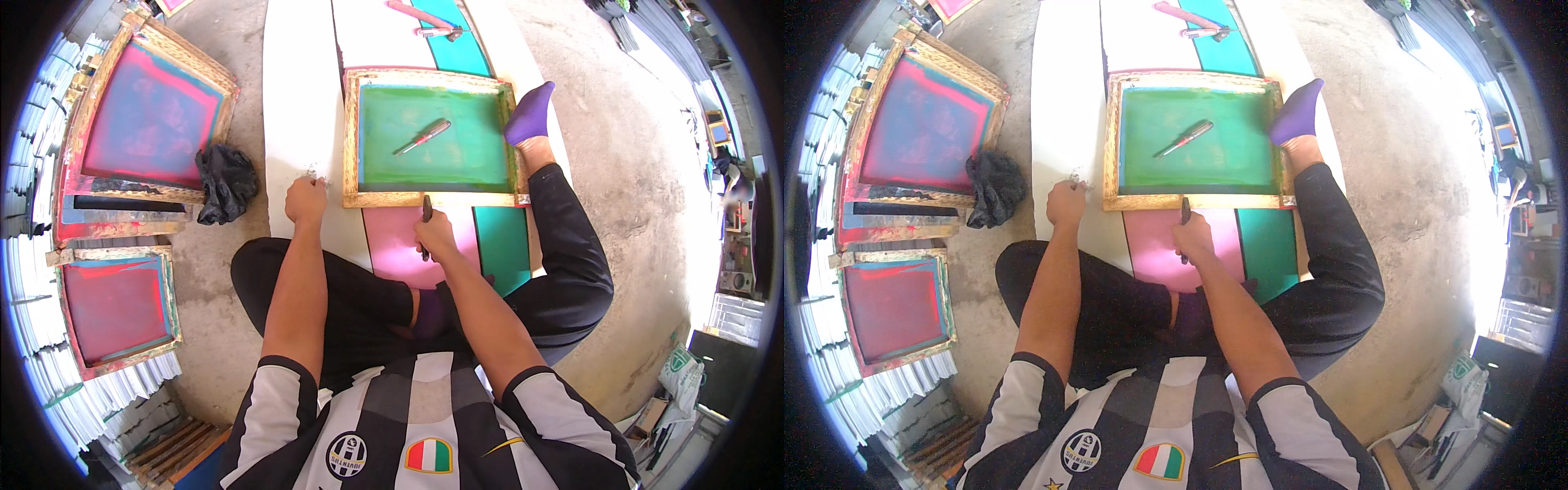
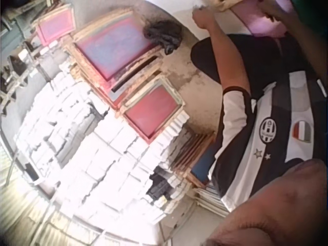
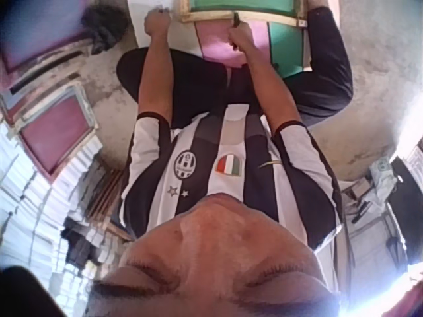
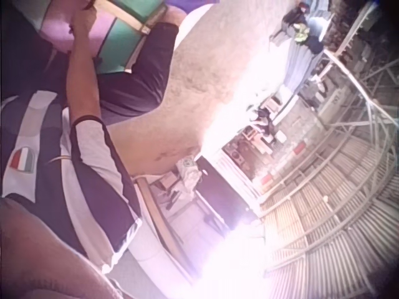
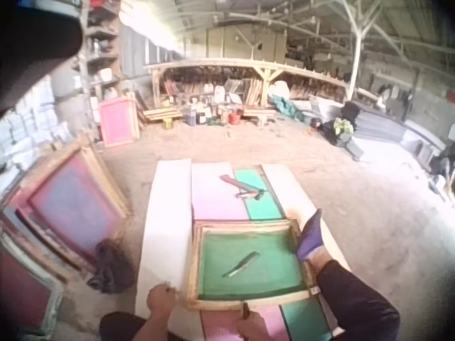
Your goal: The person scrapes the edges of a wooden frame with a small metal tool while sitting on the floor. They repeatedly remove debris from the frame's edge and place it on the floor.
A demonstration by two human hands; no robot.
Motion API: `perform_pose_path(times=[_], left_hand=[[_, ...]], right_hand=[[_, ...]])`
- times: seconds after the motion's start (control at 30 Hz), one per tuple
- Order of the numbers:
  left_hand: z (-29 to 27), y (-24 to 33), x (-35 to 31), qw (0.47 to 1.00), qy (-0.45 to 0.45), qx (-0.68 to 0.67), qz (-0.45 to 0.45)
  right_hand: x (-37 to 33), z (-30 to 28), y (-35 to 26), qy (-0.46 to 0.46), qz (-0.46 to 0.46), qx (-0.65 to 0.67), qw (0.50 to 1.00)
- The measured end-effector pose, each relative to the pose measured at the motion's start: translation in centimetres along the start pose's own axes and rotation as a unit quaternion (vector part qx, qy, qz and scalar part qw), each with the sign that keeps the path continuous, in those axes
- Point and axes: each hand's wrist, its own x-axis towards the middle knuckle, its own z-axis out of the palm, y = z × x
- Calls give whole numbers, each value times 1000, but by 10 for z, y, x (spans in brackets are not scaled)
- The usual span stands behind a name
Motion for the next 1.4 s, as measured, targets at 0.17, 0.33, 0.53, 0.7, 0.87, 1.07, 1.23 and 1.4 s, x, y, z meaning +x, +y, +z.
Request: perform_pose_path(times=[0.17,0.33,0.53,0.7,0.87,1.07,1.23,1.4], left_hand=[[-12,9,-10,1000,-7,-10,16],[4,-4,-19,903,-114,-243,334],[-11,5,-42,907,-134,-128,378],[-19,7,-40,922,-114,-62,364],[-20,3,-36,932,-115,-69,336],[-13,-4,-21,959,-75,-80,260],[-12,-13,-2,981,-59,-123,137],[-1,-14,2,986,-70,-115,102]], right_hand=[[-24,13,-11,-66,-52,32,996],[-28,42,-37,-145,-72,4,987],[-27,59,-53,-185,-98,-11,978],[-14,68,-50,-212,-88,3,973],[-26,62,-58,-260,-50,106,958],[-30,53,-37,-232,1,147,962],[-17,22,1,-84,-28,5,996],[-18,7,2,-31,-50,-135,989]])
